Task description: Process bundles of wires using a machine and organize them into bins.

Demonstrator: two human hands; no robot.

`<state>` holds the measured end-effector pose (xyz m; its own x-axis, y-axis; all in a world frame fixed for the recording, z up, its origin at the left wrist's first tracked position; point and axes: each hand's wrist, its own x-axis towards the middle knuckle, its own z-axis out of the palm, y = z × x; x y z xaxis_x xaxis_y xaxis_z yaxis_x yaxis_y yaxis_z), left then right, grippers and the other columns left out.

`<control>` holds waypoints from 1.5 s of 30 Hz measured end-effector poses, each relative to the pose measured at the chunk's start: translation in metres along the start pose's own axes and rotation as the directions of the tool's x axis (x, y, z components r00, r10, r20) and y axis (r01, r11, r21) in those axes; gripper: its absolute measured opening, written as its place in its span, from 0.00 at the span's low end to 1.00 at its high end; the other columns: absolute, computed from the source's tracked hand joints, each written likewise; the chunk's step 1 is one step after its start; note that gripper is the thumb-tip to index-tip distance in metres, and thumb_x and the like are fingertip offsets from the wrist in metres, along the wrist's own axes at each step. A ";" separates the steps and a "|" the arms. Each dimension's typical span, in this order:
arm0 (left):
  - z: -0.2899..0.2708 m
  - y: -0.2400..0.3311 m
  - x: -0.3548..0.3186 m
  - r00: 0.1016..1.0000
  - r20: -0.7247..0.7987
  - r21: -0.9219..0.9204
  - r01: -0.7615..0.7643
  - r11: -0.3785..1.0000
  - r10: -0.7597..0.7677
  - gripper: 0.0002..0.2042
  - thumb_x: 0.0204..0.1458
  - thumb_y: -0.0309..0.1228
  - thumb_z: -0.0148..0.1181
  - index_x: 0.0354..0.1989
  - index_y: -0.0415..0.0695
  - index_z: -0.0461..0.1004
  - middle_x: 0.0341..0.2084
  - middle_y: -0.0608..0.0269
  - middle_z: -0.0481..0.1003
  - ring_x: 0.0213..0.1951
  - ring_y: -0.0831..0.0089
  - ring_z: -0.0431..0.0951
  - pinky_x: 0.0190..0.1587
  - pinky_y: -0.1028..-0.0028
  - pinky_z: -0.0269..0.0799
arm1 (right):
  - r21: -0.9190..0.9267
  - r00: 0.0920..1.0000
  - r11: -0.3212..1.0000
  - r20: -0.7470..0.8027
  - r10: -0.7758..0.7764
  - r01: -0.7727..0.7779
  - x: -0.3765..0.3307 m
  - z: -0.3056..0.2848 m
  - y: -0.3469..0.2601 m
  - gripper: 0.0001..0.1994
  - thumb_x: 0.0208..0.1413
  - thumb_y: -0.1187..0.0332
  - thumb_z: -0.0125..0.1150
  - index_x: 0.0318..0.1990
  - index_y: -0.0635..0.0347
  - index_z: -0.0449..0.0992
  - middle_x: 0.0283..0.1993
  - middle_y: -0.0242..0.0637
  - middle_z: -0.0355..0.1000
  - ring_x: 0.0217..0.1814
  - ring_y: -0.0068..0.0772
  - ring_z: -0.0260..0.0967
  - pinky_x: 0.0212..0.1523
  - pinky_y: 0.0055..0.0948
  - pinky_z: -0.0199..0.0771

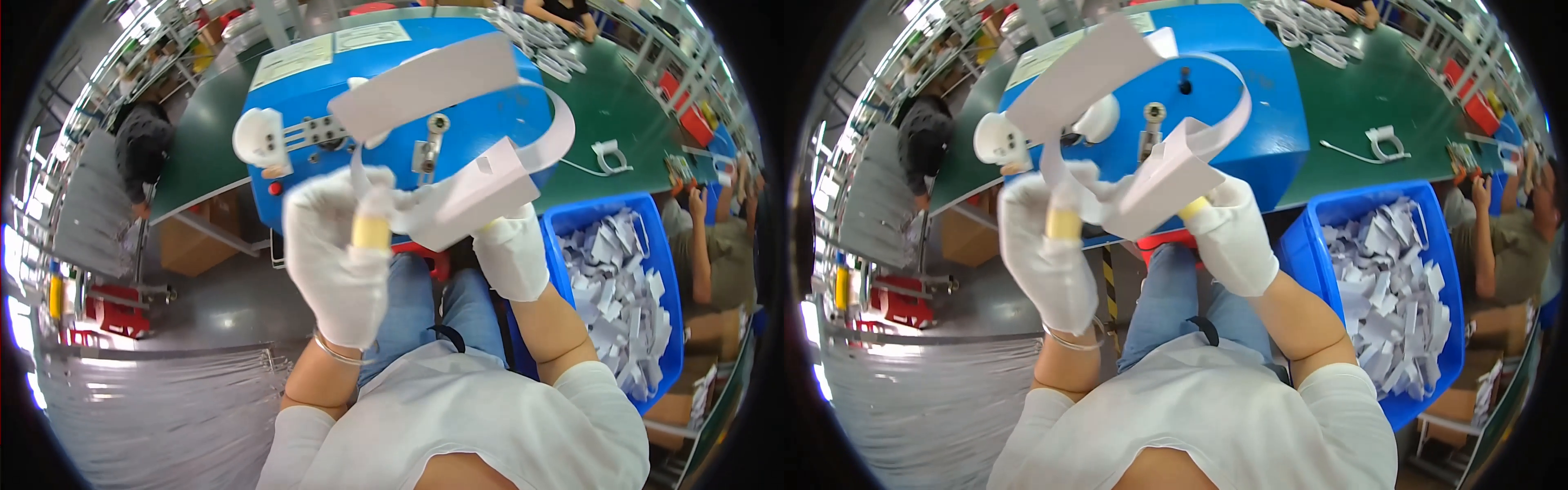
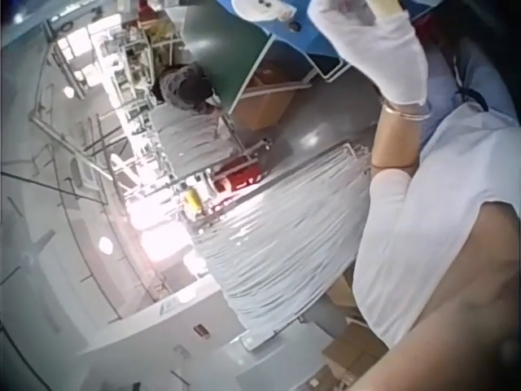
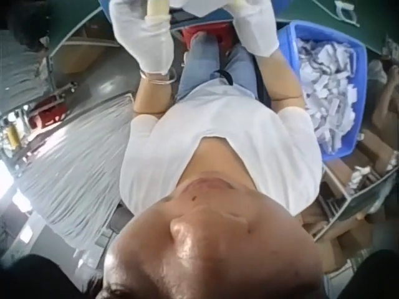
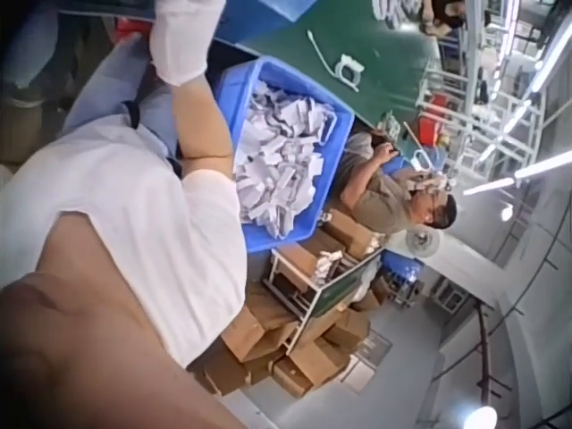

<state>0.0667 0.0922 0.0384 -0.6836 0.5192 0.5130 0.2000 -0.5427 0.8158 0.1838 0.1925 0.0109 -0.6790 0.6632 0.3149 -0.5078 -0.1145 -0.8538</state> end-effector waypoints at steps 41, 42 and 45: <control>-0.067 -0.050 0.045 0.853 0.128 -0.145 0.520 0.842 -0.505 0.14 0.57 0.27 0.50 0.45 0.28 0.69 0.32 0.47 0.77 0.27 0.63 0.80 0.30 0.71 0.80 | -0.694 0.968 0.702 0.248 0.028 0.158 0.142 0.071 -0.031 0.08 0.59 0.68 0.57 0.39 0.65 0.72 0.31 0.25 0.68 0.36 0.12 0.62 0.39 0.16 0.64; -0.071 -0.046 0.047 0.847 0.096 -0.154 0.531 0.833 -0.522 0.13 0.57 0.26 0.49 0.45 0.28 0.69 0.32 0.47 0.77 0.26 0.62 0.80 0.29 0.70 0.80 | -0.715 0.983 0.697 0.158 0.088 0.053 0.134 0.085 -0.038 0.07 0.58 0.70 0.57 0.40 0.64 0.73 0.32 0.30 0.71 0.35 0.18 0.65 0.40 0.20 0.67; -0.083 -0.049 0.038 0.851 0.177 -0.095 0.514 0.852 -0.494 0.11 0.55 0.23 0.48 0.42 0.29 0.70 0.28 0.51 0.77 0.24 0.65 0.80 0.26 0.72 0.79 | -0.713 0.527 -0.190 0.646 -0.552 0.674 0.128 0.076 -0.015 0.18 0.49 0.71 0.63 0.49 0.61 0.71 0.48 0.45 0.71 0.48 0.49 0.68 0.51 0.37 0.67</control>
<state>-0.0272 0.0839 -0.0038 -0.5564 0.8269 0.0809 -0.2476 -0.2579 0.9339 0.0645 0.2231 0.0954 -0.4201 -0.0648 0.9052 0.0168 0.9967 0.0791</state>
